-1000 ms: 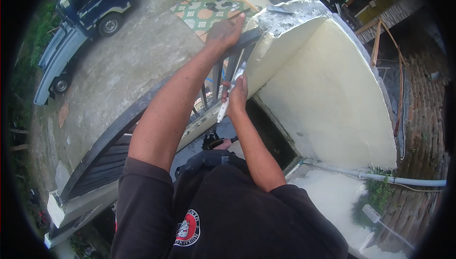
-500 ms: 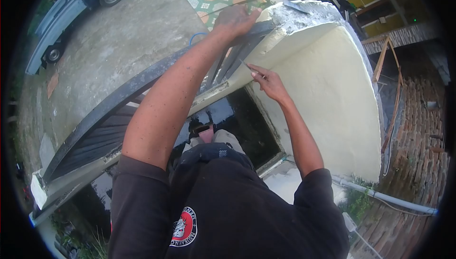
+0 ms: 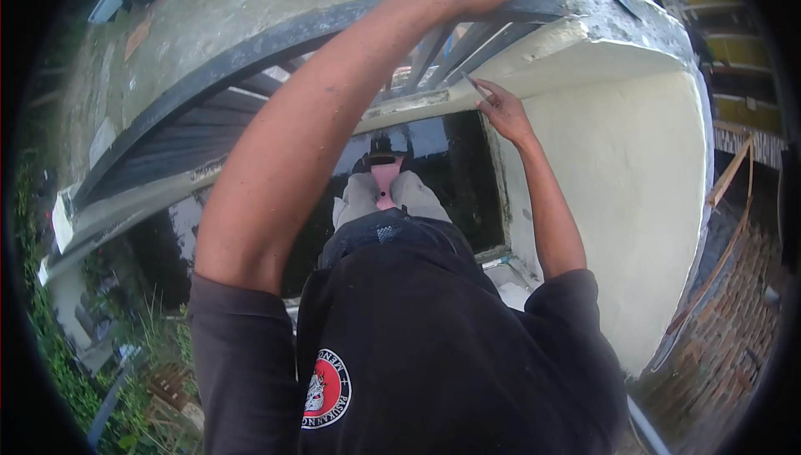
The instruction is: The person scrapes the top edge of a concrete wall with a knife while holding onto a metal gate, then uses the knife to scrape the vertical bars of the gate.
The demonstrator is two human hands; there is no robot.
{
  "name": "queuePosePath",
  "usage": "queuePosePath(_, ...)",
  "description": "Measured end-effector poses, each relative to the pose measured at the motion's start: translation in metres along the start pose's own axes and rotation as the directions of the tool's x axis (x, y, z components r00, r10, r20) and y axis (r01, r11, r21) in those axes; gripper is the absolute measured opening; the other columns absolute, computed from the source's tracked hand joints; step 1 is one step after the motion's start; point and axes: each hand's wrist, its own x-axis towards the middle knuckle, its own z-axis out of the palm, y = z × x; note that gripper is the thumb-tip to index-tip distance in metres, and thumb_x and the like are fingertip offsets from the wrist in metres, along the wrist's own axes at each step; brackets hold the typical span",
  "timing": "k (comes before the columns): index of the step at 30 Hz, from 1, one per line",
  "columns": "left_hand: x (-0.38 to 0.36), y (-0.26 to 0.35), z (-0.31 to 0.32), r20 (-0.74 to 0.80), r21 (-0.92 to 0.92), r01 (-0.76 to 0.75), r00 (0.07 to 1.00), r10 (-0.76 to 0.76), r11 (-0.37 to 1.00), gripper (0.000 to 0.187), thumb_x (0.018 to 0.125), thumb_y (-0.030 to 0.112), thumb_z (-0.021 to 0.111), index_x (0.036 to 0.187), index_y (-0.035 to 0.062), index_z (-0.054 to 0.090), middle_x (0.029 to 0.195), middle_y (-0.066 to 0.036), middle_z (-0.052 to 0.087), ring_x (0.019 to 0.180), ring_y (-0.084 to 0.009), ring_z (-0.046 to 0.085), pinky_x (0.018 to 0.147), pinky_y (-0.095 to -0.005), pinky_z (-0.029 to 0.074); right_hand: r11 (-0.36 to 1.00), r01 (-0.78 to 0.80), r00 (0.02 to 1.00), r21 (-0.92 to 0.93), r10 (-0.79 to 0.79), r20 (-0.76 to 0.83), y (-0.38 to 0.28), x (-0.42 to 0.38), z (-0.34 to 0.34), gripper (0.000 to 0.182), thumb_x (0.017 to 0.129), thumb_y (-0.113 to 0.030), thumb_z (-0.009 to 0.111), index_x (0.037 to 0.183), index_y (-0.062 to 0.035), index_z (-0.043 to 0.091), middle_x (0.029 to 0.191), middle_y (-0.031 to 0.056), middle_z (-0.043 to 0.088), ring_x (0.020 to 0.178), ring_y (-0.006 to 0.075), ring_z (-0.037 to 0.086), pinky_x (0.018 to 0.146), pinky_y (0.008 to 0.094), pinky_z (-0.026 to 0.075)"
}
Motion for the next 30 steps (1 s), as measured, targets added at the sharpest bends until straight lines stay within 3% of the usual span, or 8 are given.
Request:
queuePosePath(2,-0.018,-0.016,-0.029,0.111,0.195,-0.095,0.991,0.074,0.976,0.05,0.092,0.047,0.059,0.101,0.0004,0.075,0.095,-0.028,0.071,0.092,-0.0422,0.069,0.086,-0.0463,0.053,0.994,-0.024,0.999,0.103,0.021,0.027,0.007,-0.012,0.007,0.046,0.096,-0.03,0.065,0.141,-0.0221,0.06,0.072,0.0067,0.06,0.067,0.0181,0.062,0.069,0.0353,0.051)
queuePosePath(4,-0.047,-0.038,-0.075,0.099,0.306,-0.134,0.989,0.109,0.942,0.049,0.095,0.045,0.057,0.102,-0.0003,0.074,0.097,-0.027,0.071,0.093,-0.0419,0.069,0.085,-0.0464,0.053,0.945,-0.194,0.979,0.264,0.169,0.111,-0.005,-0.025,0.003,0.047,0.098,-0.027,0.063,0.145,-0.022,0.056,0.074,0.0045,0.059,0.067,0.0125,0.059,0.068,0.0313,0.051)
queuePosePath(8,-0.101,-0.101,-0.149,-0.087,0.523,0.237,0.97,-0.226,0.819,0.066,0.099,0.059,0.048,0.107,-0.0011,0.072,0.1,-0.028,0.071,0.097,-0.0391,0.069,0.086,-0.0439,0.052,0.943,-0.277,0.957,0.184,0.254,0.141,-0.021,-0.033,-0.013,0.045,0.1,-0.03,0.061,0.144,-0.0199,0.057,0.078,0.007,0.062,0.069,0.0131,0.058,0.07,0.0318,0.051)
queuePosePath(9,-0.118,-0.098,-0.159,-0.135,0.538,0.302,0.952,-0.273,0.787,0.07,0.098,0.063,0.045,0.105,-0.0009,0.073,0.099,-0.027,0.071,0.097,-0.0371,0.069,0.086,-0.0431,0.052,0.988,-0.132,0.984,0.08,0.121,0.128,-0.012,-0.028,-0.02,0.044,0.1,-0.032,0.06,0.143,-0.0194,0.058,0.081,0.0079,0.064,0.07,0.014,0.058,0.072,0.0324,0.051)
queuePosePath(11,-0.144,-0.111,-0.172,-0.186,0.54,0.371,0.928,-0.323,0.755,0.075,0.098,0.067,0.042,0.104,-0.0007,0.073,0.099,-0.026,0.072,0.096,-0.0351,0.069,0.086,-0.0423,0.052,0.993,0.086,0.988,-0.085,-0.074,0.134,-0.003,-0.016,-0.034,0.041,0.1,-0.034,0.061,0.138,-0.0187,0.062,0.086,0.0097,0.067,0.073,0.0159,0.056,0.076,0.0336,0.05)
queuePosePath(13,-0.155,-0.137,-0.169,-0.22,0.185,0.603,0.795,-0.565,0.776,0.079,0.096,0.072,0.041,0.099,0.0002,0.074,0.091,-0.02,0.073,0.09,-0.0293,0.069,0.083,-0.0401,0.051,0.991,0.075,0.987,-0.111,-0.058,0.149,-0.014,-0.012,-0.047,0.041,0.099,-0.033,0.062,0.138,-0.0188,0.063,0.084,0.0089,0.065,0.072,0.0157,0.054,0.075,0.0331,0.05)
queuePosePath(26,-0.148,-0.149,-0.167,-0.273,0.227,0.558,0.823,-0.498,0.798,0.076,0.093,0.071,0.049,0.095,-0.0004,0.075,0.076,-0.015,0.071,0.078,-0.0247,0.069,0.077,-0.0388,0.052,0.999,-0.032,0.999,0.005,0.032,0.036,-0.054,-0.007,-0.055,0.039,0.096,-0.029,0.067,0.133,-0.0202,0.068,0.074,-0.0023,0.053,0.067,0.0092,0.047,0.063,0.0272,0.043)
queuePosePath(30,-0.149,-0.148,-0.168,-0.3,0.358,0.479,0.872,-0.387,0.801,0.074,0.095,0.066,0.047,0.086,-0.0013,0.075,0.092,-0.028,0.071,0.092,-0.042,0.069,0.085,-0.0468,0.051,0.999,0.035,0.997,-0.013,-0.034,0.07,-0.054,-0.012,-0.059,0.041,0.096,-0.029,0.067,0.135,-0.0181,0.067,0.077,-0.0018,0.057,0.068,0.0097,0.049,0.065,0.0271,0.044)
